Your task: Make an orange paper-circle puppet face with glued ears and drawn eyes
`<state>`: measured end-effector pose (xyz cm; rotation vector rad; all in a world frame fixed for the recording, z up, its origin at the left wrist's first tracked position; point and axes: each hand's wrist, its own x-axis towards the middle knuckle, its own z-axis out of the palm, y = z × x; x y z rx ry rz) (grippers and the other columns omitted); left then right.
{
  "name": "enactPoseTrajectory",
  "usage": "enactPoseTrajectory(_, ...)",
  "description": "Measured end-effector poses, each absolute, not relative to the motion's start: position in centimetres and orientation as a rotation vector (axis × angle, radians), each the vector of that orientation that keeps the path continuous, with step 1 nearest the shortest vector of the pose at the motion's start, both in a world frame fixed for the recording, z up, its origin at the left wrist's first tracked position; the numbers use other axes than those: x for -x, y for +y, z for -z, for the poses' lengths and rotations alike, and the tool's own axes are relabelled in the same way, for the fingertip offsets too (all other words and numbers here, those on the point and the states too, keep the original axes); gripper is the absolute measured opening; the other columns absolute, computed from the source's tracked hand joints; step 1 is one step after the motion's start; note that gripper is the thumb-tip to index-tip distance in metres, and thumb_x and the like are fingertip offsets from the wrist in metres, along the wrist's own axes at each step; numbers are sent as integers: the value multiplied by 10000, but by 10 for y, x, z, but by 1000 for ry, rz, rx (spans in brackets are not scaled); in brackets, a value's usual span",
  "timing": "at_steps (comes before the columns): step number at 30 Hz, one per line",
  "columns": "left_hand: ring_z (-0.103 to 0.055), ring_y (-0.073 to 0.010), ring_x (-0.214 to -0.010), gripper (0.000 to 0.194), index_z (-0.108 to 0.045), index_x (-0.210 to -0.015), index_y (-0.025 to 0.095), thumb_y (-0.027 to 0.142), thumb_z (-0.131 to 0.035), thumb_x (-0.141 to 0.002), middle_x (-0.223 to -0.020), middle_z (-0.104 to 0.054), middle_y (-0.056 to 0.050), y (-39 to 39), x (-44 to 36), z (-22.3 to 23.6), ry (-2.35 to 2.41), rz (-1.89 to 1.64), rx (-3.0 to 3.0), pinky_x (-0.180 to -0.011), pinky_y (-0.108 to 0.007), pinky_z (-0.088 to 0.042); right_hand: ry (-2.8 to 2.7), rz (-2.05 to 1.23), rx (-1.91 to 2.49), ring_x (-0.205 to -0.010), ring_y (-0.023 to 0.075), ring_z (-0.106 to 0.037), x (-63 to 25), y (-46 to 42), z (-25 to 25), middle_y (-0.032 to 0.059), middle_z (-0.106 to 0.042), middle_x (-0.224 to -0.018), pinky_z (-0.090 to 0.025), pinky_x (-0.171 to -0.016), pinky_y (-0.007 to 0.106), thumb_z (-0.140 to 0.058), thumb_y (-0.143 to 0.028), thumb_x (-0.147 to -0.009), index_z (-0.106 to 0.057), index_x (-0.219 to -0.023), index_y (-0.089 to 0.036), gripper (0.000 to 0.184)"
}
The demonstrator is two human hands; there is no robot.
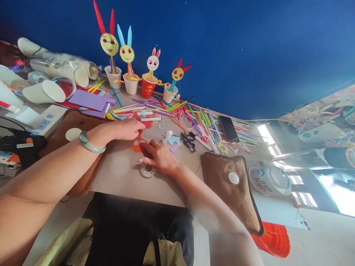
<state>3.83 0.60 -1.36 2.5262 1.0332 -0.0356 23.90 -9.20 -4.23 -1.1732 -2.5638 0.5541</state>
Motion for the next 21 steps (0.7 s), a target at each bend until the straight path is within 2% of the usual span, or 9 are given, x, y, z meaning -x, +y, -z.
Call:
enactPoseTrajectory(12,-644,-175,-760,257,-676,-844,196,57,-482,-750,-853,-732,-31,7,-39,15,976,-3,-2498,-619,-269,-406,-2603,-420,1308,-816,218,-536,-230,-95,43,103,-589,-954,-415,-865,374,-213,-811,-860,-594,-1286,-140,881)
enactPoseTrajectory(18,-651,-161,-746,277,-685,-835,191,36,-476,-740,-856,-741,-25,5,-41,15,929,-44,-2467,-619,-260,-413,-2455,-507,1271,-807,203,-569,-233,-94,47,98,-640,-926,-420,-835,354,-263,-774,-901,-632,-1203,-135,798)
enactPoseTrajectory(21,-649,-164,-754,283,-688,-818,187,28,-463,-752,-855,-741,-26,5,-43,18,936,-120,-2507,-647,-271,-414,-2348,-483,1245,-779,191,-581,-235,-94,50,89,-658,-866,-421,-794,333,-277,-737,-937,-673,-1064,-139,728)
